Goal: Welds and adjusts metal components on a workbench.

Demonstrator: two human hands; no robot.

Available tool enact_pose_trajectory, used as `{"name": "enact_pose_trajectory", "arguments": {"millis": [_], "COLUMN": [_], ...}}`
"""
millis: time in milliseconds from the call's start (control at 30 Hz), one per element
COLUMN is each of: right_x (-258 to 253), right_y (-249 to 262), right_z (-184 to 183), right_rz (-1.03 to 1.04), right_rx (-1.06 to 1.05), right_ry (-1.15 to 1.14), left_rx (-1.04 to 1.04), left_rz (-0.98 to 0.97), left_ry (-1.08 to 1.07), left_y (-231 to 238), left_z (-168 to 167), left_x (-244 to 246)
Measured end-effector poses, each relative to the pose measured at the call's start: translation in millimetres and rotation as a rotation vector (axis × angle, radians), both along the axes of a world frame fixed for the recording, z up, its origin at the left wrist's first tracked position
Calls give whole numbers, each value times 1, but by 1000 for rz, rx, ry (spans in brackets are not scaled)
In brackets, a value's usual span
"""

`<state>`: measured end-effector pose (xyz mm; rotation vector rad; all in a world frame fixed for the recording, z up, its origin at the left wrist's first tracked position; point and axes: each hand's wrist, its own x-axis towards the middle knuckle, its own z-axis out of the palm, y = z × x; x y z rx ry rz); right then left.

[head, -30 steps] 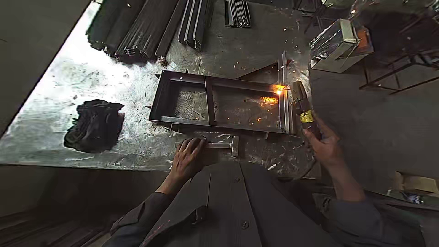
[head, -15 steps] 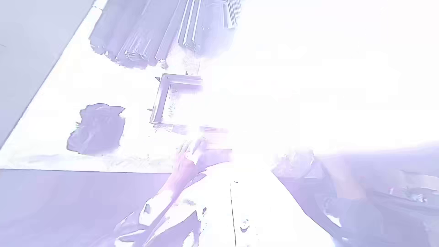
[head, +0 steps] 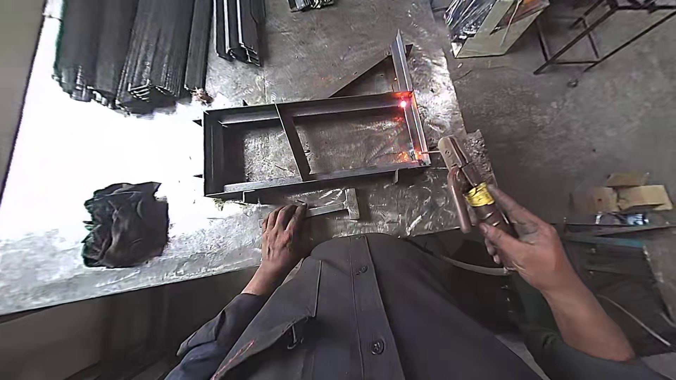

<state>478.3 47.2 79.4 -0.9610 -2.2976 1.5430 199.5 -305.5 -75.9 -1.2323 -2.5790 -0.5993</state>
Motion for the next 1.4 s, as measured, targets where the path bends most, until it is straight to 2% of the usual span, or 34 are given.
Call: {"name": "enact_pose_trajectory", "arguments": {"millis": [500,1400], "right_x": [5,2], "right_y": [-34,-26], "right_z": [-13,-28], "right_rz": [-43,-40], "right_rx": [63,65], "right_ry": [-41,-66], "left_rx": [-20,-8], "left_rz": [14,9], "left_ry": [-27,1], "left_y": [0,3], "left_z": [1,6], "left_x": [1,4]}}
